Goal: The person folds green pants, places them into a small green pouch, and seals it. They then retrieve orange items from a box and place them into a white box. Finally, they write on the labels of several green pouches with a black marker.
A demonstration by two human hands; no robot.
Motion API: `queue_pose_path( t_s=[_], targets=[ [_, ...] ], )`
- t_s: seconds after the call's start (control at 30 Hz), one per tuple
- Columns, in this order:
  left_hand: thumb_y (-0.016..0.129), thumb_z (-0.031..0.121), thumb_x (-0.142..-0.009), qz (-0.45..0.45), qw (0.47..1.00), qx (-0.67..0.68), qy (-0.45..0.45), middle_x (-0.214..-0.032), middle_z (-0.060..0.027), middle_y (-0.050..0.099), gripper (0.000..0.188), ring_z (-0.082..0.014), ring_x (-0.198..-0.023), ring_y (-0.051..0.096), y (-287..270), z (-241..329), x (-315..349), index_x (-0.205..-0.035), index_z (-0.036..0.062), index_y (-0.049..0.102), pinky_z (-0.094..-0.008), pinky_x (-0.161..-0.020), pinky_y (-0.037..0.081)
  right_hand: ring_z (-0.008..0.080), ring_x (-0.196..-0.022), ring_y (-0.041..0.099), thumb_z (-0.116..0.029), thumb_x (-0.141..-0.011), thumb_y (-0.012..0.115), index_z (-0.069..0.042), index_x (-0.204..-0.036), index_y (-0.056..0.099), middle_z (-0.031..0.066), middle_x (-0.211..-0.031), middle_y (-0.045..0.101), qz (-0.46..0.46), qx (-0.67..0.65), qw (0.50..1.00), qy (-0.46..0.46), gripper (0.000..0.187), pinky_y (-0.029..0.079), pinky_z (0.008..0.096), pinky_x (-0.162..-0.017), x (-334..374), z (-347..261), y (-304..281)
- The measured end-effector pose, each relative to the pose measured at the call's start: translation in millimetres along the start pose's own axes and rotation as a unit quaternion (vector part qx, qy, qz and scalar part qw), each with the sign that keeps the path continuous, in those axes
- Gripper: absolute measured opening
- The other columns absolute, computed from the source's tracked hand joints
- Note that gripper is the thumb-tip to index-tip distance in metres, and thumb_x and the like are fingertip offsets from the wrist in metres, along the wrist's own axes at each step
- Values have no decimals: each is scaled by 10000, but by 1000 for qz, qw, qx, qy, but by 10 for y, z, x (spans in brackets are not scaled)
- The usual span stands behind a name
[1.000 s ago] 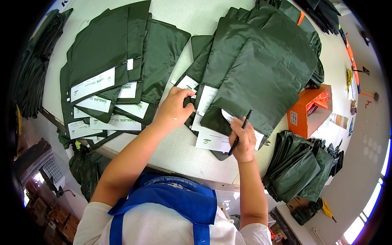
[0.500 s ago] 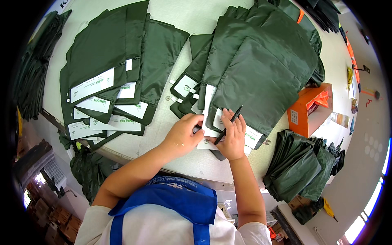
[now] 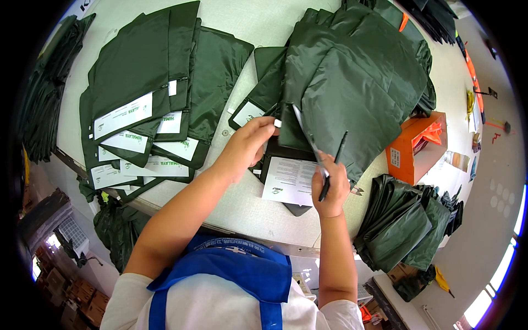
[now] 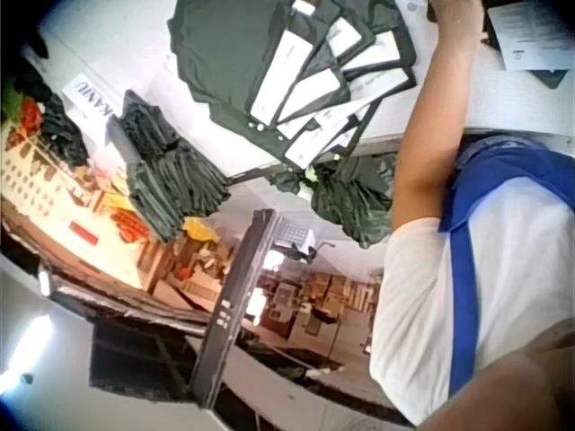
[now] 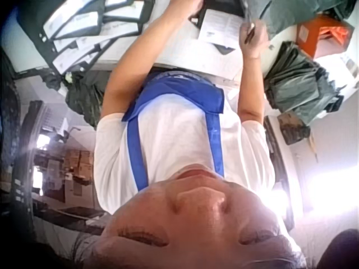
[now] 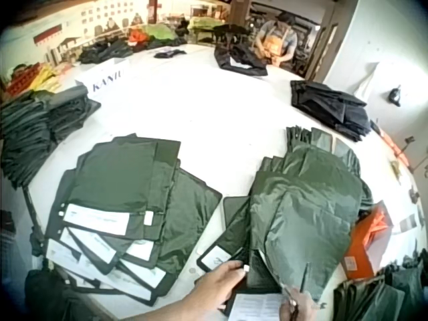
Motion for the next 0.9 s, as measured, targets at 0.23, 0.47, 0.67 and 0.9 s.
queue_pose_path(
  t_s=[0.23, 0.47, 0.67, 0.9],
  targets=[
    [551, 167, -947, -35, 987, -108, 114, -742, 35, 521, 269, -10, -567, 382, 194, 135, -236, -1178, 30, 552, -215, -470, 283, 374, -1030, 608, 13, -652, 682, -34, -1111, 541, 186, -1201, 634, -62, 44, 991, -109, 483, 430, 494, -933, -122, -106, 139],
    [463, 326, -1002, -22, 989, -133, 55, -907, -62, 676, 362, -26, -457, 312, -61, 120, -170, -1209, 47, 566, -215, -397, 241, 315, -874, 682, 109, -686, 641, 15, -1063, 617, 170, -1045, 687, -15, 15, 1000, 9, 389, 538, 337, -757, -320, 85, 44],
    [488, 464, -970, -34, 999, -34, -9, -958, -42, 684, 469, -27, -526, 367, -242, -20, 152, -1167, 51, 593, -216, -434, 263, 277, -785, 665, 22, -685, 657, -8, -1027, 632, 162, -1008, 696, -15, 48, 993, -108, 344, 524, 352, -690, -363, -89, 5],
    [744, 123, -758, 43, 988, -139, 44, -965, -89, 664, 362, -182, -888, 623, -469, 612, 258, -1065, -27, 625, -315, -794, 489, 313, -1011, 657, -141, -763, 646, -40, -980, 632, 140, -1075, 681, -134, -91, 952, -258, 240, 512, 415, -852, -458, -788, 328]
  ],
)
Point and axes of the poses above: each hand's wrist, its own x-axis away from the middle knuckle, its own y-axis out of the palm, z = x × y, the point moved 4 cm from there along -x, towards the middle knuckle
